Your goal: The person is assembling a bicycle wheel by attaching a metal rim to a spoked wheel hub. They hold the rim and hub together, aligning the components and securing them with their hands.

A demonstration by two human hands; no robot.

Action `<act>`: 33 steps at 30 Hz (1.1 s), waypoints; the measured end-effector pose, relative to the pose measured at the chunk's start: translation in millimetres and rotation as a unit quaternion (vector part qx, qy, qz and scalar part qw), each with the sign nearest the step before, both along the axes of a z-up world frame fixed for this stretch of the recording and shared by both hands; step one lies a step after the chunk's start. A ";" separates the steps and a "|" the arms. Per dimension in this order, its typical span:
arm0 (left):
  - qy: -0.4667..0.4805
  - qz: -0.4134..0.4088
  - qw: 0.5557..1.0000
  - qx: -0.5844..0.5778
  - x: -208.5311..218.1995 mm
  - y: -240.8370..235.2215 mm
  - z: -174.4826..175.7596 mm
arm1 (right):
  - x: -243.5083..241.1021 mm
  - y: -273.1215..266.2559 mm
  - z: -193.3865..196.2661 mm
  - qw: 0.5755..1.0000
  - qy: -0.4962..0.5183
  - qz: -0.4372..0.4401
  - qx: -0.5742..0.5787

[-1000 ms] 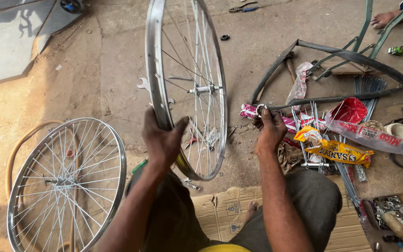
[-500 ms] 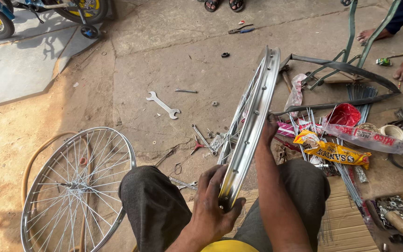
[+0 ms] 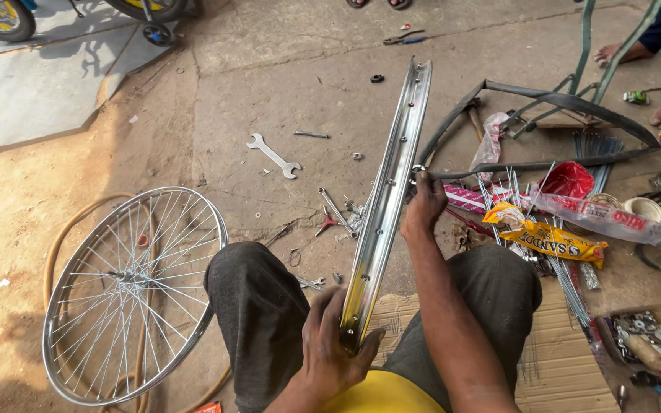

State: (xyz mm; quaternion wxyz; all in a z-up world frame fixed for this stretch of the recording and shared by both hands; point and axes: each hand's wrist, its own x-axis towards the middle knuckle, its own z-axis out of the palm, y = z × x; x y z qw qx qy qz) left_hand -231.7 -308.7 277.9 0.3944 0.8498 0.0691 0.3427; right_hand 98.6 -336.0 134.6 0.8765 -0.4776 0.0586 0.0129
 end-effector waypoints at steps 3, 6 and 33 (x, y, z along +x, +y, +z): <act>0.008 0.016 1.000 -0.026 -7.1 -1.5 -7.3 | -27.9 -2.8 42.6 0.987 -0.155 0.037 -0.034; 0.060 0.024 0.990 -0.124 4.2 4.4 -1.1 | -72.3 -17.6 86.4 0.959 -0.273 0.031 -0.075; 0.005 -0.365 0.570 -0.737 39.1 101.6 -8.5 | -125.1 -4.8 97.9 0.821 -0.259 0.507 -0.045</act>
